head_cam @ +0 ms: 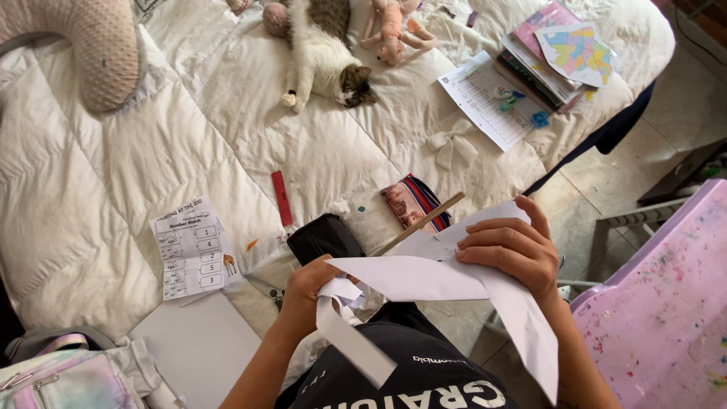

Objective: The person assembles a paper pinwheel, places it in a storage bin, and gathers loose pencils from the bed and floor into a pencil case.

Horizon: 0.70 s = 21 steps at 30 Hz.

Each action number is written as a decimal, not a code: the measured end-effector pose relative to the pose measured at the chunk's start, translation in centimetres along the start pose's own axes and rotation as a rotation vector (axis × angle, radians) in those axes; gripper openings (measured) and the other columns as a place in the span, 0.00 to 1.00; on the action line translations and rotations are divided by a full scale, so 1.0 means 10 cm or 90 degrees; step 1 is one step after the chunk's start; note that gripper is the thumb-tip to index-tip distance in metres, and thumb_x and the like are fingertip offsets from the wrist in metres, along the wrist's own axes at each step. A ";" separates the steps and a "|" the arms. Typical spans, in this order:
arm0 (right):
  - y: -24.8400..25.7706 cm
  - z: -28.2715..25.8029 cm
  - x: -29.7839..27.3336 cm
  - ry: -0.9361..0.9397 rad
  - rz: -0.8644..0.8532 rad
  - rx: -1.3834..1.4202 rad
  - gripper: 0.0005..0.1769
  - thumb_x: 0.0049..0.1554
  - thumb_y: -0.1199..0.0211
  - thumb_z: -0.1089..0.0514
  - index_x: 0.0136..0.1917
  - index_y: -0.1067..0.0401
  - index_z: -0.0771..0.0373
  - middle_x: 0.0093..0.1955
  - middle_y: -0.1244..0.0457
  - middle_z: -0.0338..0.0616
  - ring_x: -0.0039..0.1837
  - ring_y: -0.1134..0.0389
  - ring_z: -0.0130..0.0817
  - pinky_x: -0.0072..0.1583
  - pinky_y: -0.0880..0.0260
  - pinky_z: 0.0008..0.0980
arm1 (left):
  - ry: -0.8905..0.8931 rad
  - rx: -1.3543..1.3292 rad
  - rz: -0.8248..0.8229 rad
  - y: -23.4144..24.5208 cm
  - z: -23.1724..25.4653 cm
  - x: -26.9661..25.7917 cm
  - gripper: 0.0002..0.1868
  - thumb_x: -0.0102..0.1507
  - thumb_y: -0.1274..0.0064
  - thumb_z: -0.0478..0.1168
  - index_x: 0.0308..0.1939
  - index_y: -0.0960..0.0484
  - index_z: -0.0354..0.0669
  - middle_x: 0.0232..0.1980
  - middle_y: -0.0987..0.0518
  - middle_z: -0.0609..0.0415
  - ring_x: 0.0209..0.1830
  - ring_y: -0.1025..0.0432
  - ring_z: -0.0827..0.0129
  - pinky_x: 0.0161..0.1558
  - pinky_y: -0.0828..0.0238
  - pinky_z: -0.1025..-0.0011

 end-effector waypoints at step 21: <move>0.01 -0.08 -0.34 -0.083 -0.090 0.064 0.09 0.46 0.29 0.56 0.43 0.22 0.46 0.54 0.33 0.34 0.64 0.31 0.36 0.79 0.46 0.48 | 0.017 0.043 0.069 -0.07 0.28 0.04 0.21 0.50 0.40 0.31 0.48 0.15 0.40 0.34 0.20 0.53 0.32 0.22 0.70 0.34 0.28 0.72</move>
Point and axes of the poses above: each hand's wrist, its own x-axis towards the middle knuckle, its own y-axis out of the back of the hand, z = x × y, the point moved 6 cm from there along x, towards the middle knuckle
